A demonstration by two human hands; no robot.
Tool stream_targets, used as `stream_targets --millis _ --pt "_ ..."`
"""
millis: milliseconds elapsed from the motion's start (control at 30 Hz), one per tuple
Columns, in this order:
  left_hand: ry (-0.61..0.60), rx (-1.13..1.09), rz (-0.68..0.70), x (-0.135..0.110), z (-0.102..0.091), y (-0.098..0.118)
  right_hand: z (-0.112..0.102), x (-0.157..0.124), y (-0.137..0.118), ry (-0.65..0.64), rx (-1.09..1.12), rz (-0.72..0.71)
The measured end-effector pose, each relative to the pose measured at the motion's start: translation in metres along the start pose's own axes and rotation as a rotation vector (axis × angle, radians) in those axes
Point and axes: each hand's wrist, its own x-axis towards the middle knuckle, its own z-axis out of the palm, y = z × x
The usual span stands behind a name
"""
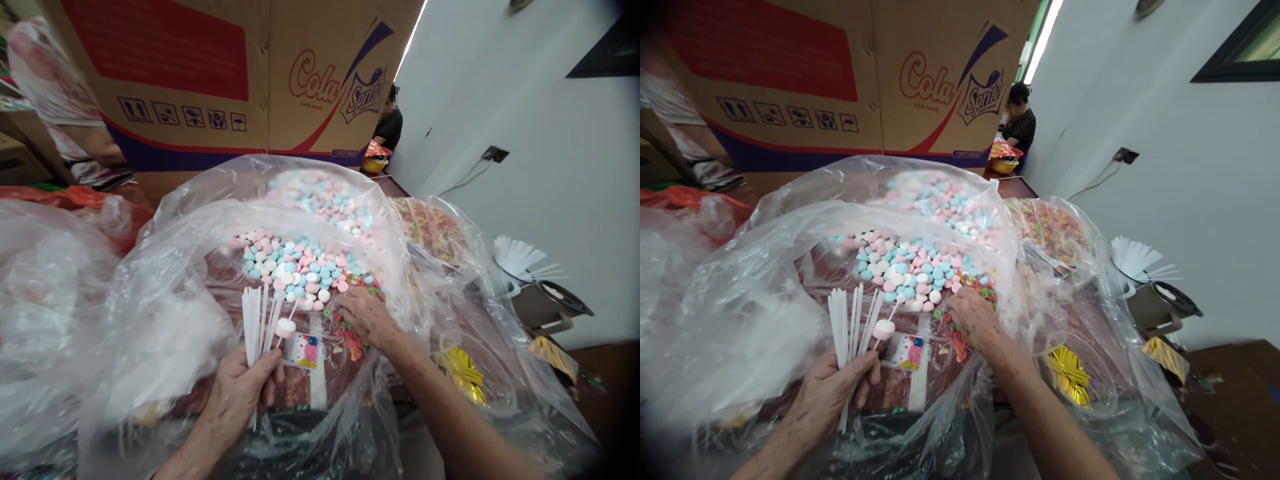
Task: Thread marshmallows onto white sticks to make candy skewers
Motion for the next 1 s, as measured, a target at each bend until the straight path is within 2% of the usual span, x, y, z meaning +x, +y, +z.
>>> stream_targets --millis 200,400,567,833,1000 --pt "-0.013 -0.026 0.035 0.001 -0.001 -0.002 -0.004 0.000 -0.002 0.067 0.107 0.048" --pt "-0.003 -0.003 -0.005 0.000 0.002 0.005 -0.026 -0.002 -0.009 0.001 0.348 0.105" --pt "-0.010 0.006 -0.003 0.000 0.001 0.004 -0.028 0.002 -0.014 -0.070 0.335 0.033" --pt "-0.002 0.028 -0.032 -0.002 0.001 0.009 -0.028 0.005 -0.013 -0.115 0.273 -0.023" --pt "-0.017 0.000 -0.003 -0.002 0.002 0.008 -0.028 0.006 -0.016 -0.044 0.298 0.041"
